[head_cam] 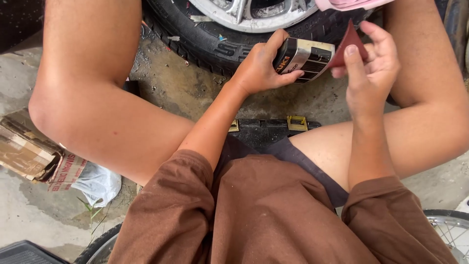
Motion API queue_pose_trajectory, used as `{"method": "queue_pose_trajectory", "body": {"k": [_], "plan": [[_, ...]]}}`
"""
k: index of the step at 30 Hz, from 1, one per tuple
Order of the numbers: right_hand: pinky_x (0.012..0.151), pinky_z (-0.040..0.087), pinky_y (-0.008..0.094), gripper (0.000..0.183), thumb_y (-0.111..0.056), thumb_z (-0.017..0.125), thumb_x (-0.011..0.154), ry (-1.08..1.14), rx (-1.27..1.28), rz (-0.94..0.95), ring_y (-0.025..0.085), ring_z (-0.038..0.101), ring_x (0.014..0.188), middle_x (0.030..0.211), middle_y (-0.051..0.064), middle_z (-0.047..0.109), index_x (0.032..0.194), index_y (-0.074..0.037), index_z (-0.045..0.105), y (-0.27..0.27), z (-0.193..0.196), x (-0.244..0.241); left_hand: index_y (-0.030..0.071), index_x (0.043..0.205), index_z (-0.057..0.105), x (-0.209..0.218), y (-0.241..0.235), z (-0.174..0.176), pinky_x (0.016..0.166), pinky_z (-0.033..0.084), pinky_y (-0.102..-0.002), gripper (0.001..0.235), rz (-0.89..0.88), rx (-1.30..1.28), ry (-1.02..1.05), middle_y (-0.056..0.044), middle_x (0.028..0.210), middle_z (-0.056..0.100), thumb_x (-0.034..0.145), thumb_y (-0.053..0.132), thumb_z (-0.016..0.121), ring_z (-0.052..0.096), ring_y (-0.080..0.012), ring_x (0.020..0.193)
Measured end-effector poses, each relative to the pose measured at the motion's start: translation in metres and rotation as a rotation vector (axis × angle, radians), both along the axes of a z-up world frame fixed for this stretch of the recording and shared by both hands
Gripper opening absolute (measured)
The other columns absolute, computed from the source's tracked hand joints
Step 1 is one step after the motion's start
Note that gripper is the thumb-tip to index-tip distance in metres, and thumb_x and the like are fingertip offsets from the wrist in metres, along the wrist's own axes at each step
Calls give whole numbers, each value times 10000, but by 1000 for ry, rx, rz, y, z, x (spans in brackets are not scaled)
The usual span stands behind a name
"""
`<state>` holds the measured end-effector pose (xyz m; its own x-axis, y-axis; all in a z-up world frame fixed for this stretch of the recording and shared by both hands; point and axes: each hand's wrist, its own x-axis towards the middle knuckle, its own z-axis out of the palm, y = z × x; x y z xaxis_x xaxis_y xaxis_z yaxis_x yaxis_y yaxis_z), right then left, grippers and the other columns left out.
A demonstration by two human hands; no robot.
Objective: Sanding a small metal component using sandpaper to smooth the surface.
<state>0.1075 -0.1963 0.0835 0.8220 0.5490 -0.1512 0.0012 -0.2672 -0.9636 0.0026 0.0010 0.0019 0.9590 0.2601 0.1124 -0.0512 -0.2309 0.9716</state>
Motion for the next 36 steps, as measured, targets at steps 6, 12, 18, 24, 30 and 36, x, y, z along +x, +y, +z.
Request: {"method": "queue_pose_trajectory", "body": {"k": [6, 12, 18, 24, 30, 36], "plan": [[1036, 546, 333, 269, 251, 549, 1052, -143, 83, 160, 285, 618, 1125, 1309, 278, 585, 1272, 113, 480, 15, 3, -3, 96, 1072, 486, 0, 2, 2, 543, 527, -309, 564, 3, -50, -36, -70, 814, 773, 730, 160, 930, 722, -176, 617], [999, 596, 418, 275, 270, 730, 869, -682, -100, 291, 385, 731, 1083, 1244, 313, 710, 1108, 135, 728, 25, 0, -6, 93, 1060, 486, 1, 5, 3, 574, 540, -283, 564, -2, -105, -51, -67, 851, 779, 715, 117, 931, 717, -152, 658], [1053, 570, 429, 311, 234, 785, 826, -729, -167, 417, 419, 689, 1201, 1226, 345, 706, 1127, 155, 764, 23, -13, -6, 84, 1087, 497, 0, 6, 8, 626, 572, -297, 565, -11, -116, -37, -61, 875, 784, 717, 115, 922, 745, -162, 700], [1117, 534, 395, 252, 226, 756, 883, -762, -150, 595, 406, 673, 1225, 1243, 332, 695, 1106, 108, 759, 30, -9, -5, 93, 1081, 482, 3, 4, -5, 538, 535, -294, 539, -43, -137, -57, -57, 785, 774, 734, 99, 894, 715, -144, 613], [1071, 567, 371, 253, 158, 750, 900, -842, -223, 653, 379, 636, 1294, 1301, 280, 696, 1131, 60, 777, 29, -7, -9, 88, 1088, 506, 0, 3, -4, 558, 511, -346, 541, -15, -119, -33, -74, 778, 744, 701, 111, 885, 663, -185, 602], [1109, 547, 401, 230, 157, 754, 926, -842, -195, 674, 372, 682, 1247, 1292, 279, 704, 1140, 76, 779, 35, -3, -3, 71, 1116, 525, 0, 4, -4, 569, 524, -331, 518, -25, -134, -87, -81, 789, 746, 731, 101, 871, 644, -173, 605]]}}
